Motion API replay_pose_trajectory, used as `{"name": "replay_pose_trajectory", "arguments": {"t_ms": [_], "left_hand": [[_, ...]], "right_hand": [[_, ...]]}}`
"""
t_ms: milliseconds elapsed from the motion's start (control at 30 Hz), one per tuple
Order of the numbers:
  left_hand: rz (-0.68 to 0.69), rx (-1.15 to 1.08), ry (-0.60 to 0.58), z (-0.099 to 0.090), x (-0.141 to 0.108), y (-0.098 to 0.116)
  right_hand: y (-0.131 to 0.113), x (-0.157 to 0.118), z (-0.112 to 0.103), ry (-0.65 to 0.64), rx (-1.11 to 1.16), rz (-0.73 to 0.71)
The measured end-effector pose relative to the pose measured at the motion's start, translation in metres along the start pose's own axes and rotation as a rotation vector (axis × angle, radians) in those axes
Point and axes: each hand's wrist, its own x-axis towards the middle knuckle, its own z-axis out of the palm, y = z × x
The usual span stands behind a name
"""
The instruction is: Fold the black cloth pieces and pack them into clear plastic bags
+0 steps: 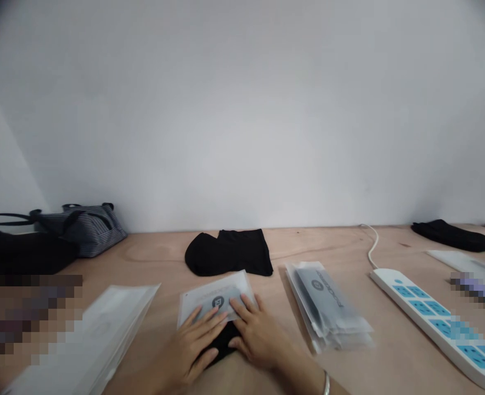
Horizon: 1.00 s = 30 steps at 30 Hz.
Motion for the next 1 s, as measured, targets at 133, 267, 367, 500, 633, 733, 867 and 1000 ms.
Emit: {"name": "replay_pose_trajectory", "arguments": {"t_ms": [133,267,367,500,633,733,867,1000], "left_hand": [[0.007,0.03,0.089,0.007,0.002,-0.011],[0.066,0.047,0.057,-0.006,-0.002,-0.01],[0.129,0.09,0.028,-0.015,-0.006,-0.007],[0.179,0.17,0.128,-0.006,-0.005,-0.014],[0.257,0.201,0.322,0.013,0.001,-0.023],[0.263,0.143,0.422,0.015,0.0,-0.021],[-0.016,-0.044,0.36,0.004,-0.007,-0.014],[-0.076,-0.019,0.284,0.001,-0.012,-0.016]], "right_hand": [[0.003,-0.009,-0.005,-0.033,0.034,-0.002],[0.001,-0.013,-0.006,-0.021,0.021,0.031],[-0.001,-0.012,-0.003,0.013,0.008,0.049],[-0.001,-0.01,0.005,0.092,-0.011,0.025],[0.0,-0.007,0.012,0.191,-0.028,0.022],[0.0,-0.007,0.01,0.255,0.007,0.03],[0.001,-0.013,-0.002,0.198,0.077,0.004],[0.004,-0.017,-0.009,0.104,0.082,-0.026]]}}
